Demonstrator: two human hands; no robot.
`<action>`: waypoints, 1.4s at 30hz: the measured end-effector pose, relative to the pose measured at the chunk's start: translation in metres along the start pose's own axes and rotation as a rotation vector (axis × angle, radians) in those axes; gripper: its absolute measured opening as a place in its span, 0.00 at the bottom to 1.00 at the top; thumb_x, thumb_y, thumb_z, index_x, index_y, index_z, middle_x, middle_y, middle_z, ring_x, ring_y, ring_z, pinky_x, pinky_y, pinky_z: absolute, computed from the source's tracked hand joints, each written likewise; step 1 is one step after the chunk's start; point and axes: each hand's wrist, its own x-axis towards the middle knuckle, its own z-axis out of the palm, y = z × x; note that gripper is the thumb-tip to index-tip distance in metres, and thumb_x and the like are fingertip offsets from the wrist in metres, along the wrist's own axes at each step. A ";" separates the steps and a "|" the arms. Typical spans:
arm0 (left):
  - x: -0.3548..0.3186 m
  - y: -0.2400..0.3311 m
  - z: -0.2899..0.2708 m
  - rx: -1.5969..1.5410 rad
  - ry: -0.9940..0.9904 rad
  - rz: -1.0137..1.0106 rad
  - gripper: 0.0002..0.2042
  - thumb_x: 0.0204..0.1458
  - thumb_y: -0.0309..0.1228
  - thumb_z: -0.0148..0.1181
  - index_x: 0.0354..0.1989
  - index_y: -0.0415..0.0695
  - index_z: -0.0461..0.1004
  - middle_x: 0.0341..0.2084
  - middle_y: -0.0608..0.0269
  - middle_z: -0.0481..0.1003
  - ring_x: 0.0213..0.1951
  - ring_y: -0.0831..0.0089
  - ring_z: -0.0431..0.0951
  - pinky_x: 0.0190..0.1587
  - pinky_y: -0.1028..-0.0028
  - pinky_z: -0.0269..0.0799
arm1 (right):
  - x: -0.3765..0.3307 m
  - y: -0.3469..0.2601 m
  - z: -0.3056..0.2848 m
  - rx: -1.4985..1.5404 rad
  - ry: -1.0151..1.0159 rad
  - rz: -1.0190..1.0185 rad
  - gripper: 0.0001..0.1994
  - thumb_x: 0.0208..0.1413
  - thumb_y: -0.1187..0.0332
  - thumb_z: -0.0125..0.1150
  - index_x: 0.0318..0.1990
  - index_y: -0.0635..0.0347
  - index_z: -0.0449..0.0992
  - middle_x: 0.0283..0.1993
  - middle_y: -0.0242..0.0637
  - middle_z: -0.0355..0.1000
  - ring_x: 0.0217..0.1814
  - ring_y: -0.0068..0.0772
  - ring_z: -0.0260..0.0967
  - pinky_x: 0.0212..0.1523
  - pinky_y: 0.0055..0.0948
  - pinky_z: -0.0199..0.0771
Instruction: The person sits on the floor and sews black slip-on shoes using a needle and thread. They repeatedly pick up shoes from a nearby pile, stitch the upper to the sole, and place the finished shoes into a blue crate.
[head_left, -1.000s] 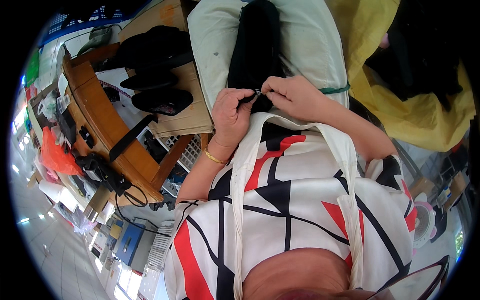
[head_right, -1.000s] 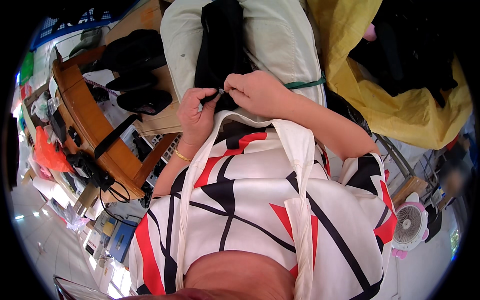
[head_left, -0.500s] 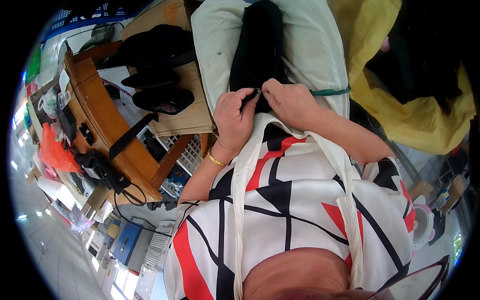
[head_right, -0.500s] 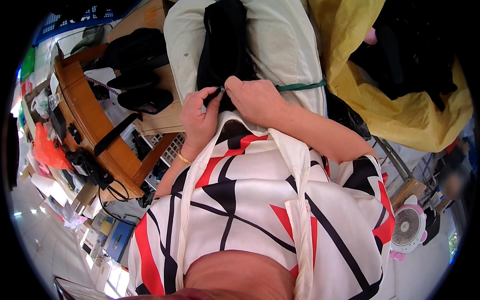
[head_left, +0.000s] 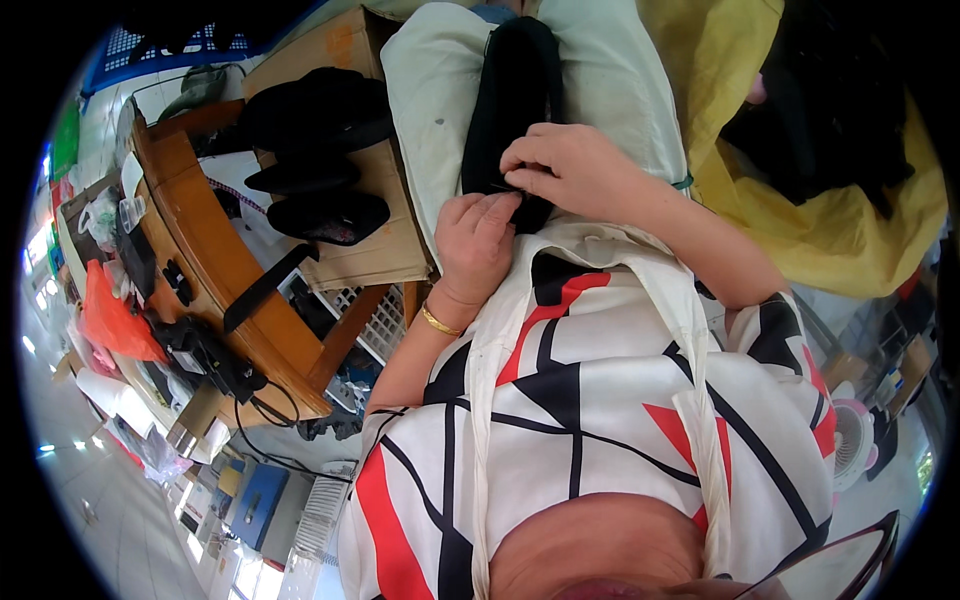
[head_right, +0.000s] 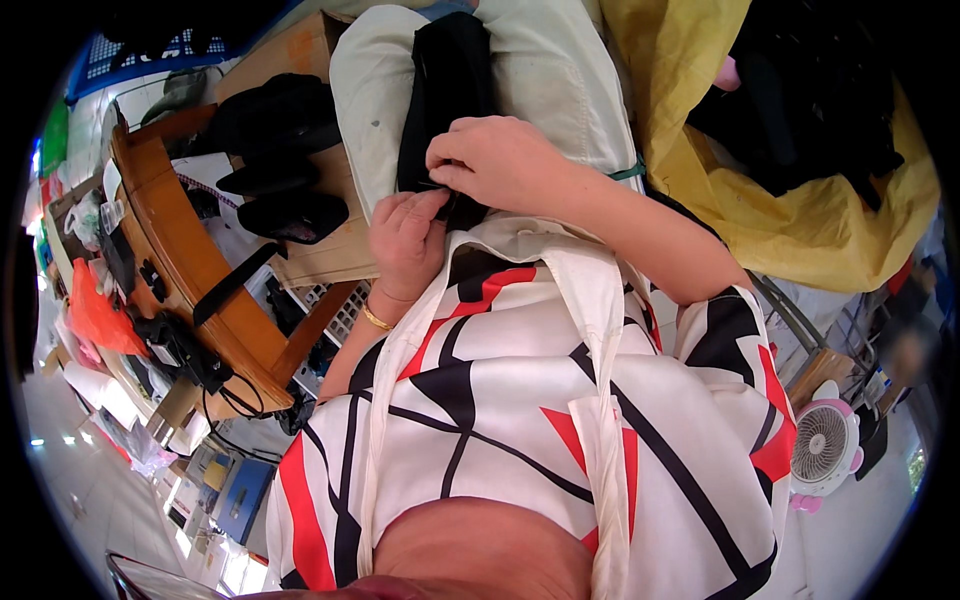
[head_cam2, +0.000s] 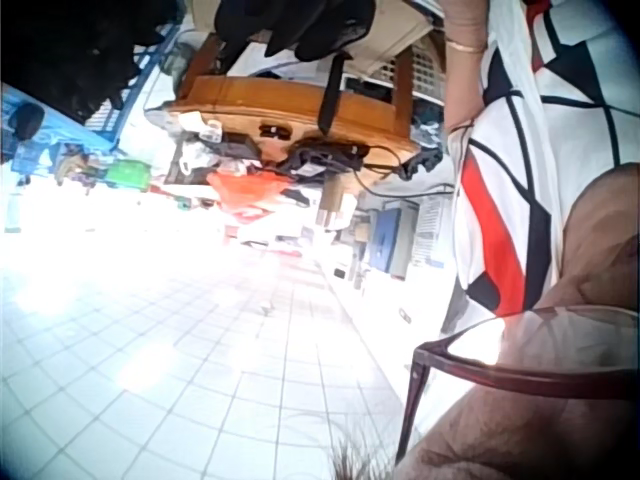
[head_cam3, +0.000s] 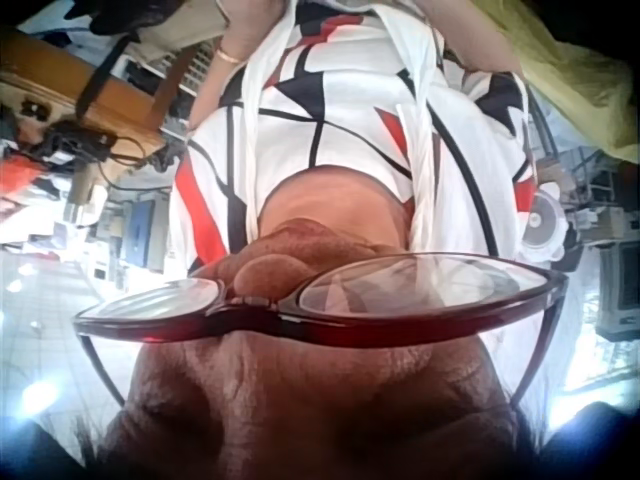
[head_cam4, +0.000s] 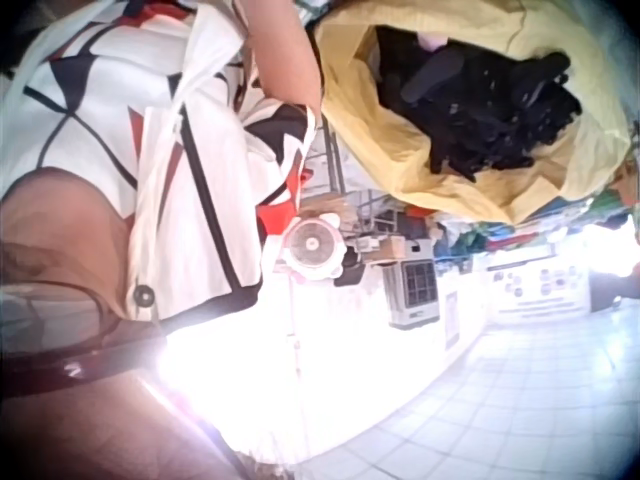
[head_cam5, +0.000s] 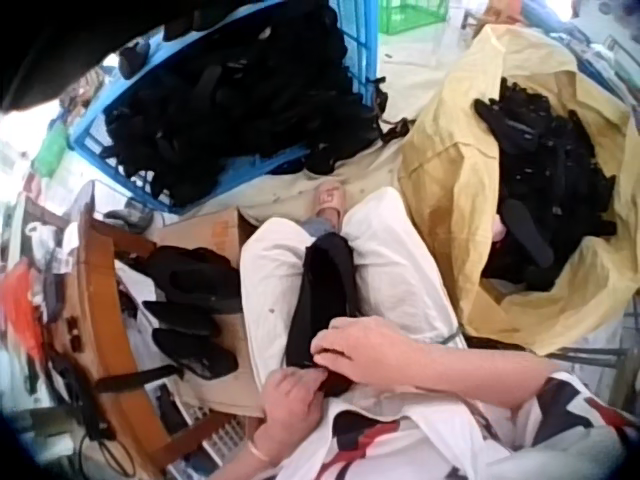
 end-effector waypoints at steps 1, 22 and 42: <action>0.001 0.000 0.000 0.007 0.003 0.009 0.19 0.34 0.14 0.61 0.38 0.42 0.79 0.32 0.60 0.79 0.34 0.59 0.76 0.38 0.65 0.73 | 0.003 -0.003 -0.003 0.000 -0.030 -0.004 0.07 0.58 0.66 0.57 0.37 0.60 0.75 0.34 0.41 0.74 0.36 0.46 0.71 0.37 0.37 0.72; 0.017 -0.009 -0.017 -0.269 -0.232 -0.248 0.10 0.43 0.21 0.68 0.35 0.42 0.78 0.26 0.59 0.76 0.30 0.59 0.73 0.34 0.65 0.69 | 0.026 0.013 -0.007 1.262 -0.005 0.244 0.10 0.67 0.60 0.53 0.39 0.57 0.71 0.27 0.28 0.71 0.21 0.15 0.67 0.21 0.15 0.66; 0.031 -0.025 -0.019 -0.332 -0.406 -0.177 0.08 0.44 0.21 0.65 0.35 0.43 0.78 0.26 0.59 0.75 0.31 0.58 0.72 0.37 0.65 0.66 | 0.038 -0.007 -0.006 1.376 0.176 0.230 0.10 0.66 0.63 0.56 0.39 0.61 0.72 0.20 0.21 0.58 0.18 0.11 0.51 0.17 0.16 0.49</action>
